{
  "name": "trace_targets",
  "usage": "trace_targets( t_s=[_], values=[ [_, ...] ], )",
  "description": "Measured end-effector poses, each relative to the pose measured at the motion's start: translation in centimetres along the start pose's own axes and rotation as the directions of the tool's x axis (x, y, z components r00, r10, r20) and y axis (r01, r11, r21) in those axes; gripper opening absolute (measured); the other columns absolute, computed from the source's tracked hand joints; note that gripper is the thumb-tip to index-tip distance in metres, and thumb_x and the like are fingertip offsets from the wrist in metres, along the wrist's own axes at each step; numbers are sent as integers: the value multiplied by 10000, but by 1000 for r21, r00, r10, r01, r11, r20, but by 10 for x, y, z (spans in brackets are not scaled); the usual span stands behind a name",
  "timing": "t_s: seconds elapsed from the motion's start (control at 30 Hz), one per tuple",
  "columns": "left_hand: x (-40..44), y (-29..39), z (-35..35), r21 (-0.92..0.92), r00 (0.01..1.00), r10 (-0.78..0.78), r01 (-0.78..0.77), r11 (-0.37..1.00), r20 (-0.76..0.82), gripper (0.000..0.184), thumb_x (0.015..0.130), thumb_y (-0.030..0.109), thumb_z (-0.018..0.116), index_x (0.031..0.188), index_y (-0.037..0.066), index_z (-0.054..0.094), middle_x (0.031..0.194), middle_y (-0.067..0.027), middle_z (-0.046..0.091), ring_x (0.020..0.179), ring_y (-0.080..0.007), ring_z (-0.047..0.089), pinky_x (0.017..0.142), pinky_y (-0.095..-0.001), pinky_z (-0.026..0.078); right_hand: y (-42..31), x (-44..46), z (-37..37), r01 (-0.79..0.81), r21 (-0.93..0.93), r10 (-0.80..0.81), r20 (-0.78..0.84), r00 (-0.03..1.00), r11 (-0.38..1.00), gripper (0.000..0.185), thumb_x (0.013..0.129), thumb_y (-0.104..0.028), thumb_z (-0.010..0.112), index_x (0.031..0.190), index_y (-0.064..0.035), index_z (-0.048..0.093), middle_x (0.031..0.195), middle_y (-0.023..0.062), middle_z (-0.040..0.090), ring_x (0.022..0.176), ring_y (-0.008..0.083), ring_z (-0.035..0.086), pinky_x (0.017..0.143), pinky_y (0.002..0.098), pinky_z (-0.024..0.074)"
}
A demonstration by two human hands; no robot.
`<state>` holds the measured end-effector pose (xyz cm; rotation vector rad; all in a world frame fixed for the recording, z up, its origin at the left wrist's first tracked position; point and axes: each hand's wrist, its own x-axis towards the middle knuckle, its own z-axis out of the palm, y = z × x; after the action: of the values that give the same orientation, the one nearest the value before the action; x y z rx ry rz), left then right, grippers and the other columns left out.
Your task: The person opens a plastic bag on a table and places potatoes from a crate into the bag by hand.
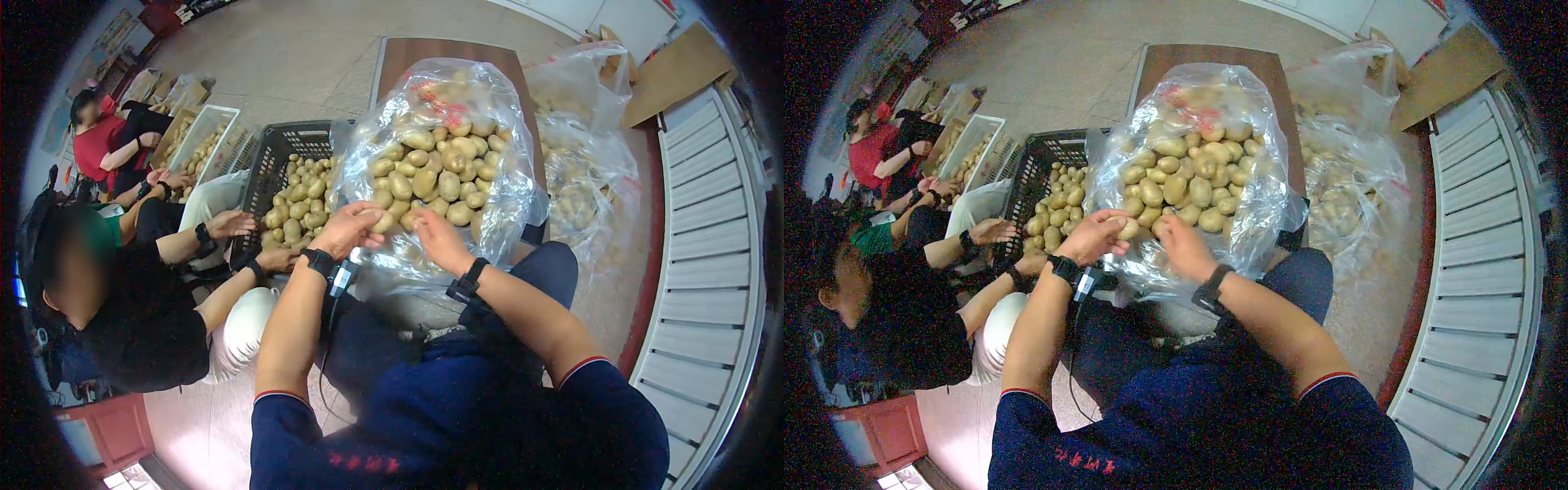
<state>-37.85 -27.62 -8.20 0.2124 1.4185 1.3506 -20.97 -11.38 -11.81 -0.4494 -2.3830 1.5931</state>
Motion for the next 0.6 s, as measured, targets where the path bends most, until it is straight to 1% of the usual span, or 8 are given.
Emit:
trace_targets(
  t_s=[0.03,0.07,0.13,0.17,0.23,0.27,0.33,0.6],
  values=[
    [-2,2,-1,-26,1000,25,-25,999,-4,378,929,207,625,1251,46,510,997,-95,642,691,-198,668,630,-321,588,8,-4,-8,-64,-58,61,-46,997,996,340,911,-144,545,1209,17,517,929,234,619,907,379,603,817,453,478],
    [-3,3,-1,-28,1000,23,-23,999,-1,378,929,207,625,1251,46,510,997,-95,642,691,-198,668,630,-321,588,16,-7,-16,-66,-60,64,-47,997,996,340,911,-144,545,1209,17,517,929,234,619,907,379,603,817,453,478],
    [-4,6,-1,-81,997,47,-52,995,-61,362,931,197,616,1243,45,513,1001,-94,634,701,-207,669,650,-333,586,32,-13,-32,8,-503,-129,-206,970,864,380,847,-128,588,1192,18,527,1069,235,580,1046,390,541,911,481,431],
    [-4,7,0,-81,995,50,-57,995,-91,317,942,196,602,1221,65,528,946,-56,626,697,-213,659,646,-349,582,35,-17,-38,7,-504,-129,-206,970,864,380,847,-128,588,1192,18,527,1069,235,580,1046,390,541,911,481,431],
    [-1,5,-4,-82,993,56,-65,995,-100,319,942,198,604,1221,64,526,947,-54,619,703,-213,656,648,-350,581,32,-26,-47,-125,-567,-94,-340,936,814,406,792,-112,612,1174,1,532,1176,221,531,1130,395,481,957,506,389],
    [1,4,-6,-82,992,63,-72,994,-109,322,941,201,606,1220,63,524,948,-52,611,710,-213,654,650,-351,580,32,-28,-50,-128,-566,-92,-343,935,814,406,792,-112,612,1174,1,532,1176,221,531,1130,395,481,957,506,389],
    [2,2,-7,-88,990,59,-70,994,-129,324,941,203,606,1221,65,521,960,-58,611,725,-215,653,656,-352,578,37,-32,-54,-228,-648,-69,-399,914,727,419,778,-105,630,1172,-11,524,1168,191,529,1114,388,490,922,501,419],
    [0,2,-23,-125,978,70,-96,988,-198,303,951,231,589,1207,84,523,985,-66,621,791,-218,642,680,-349,570,36,-36,-62,-327,-700,20,-408,913,635,422,773,-105,636,1172,-38,514,1134,188,535,1056,396,529,867,484,472]
  ],
)
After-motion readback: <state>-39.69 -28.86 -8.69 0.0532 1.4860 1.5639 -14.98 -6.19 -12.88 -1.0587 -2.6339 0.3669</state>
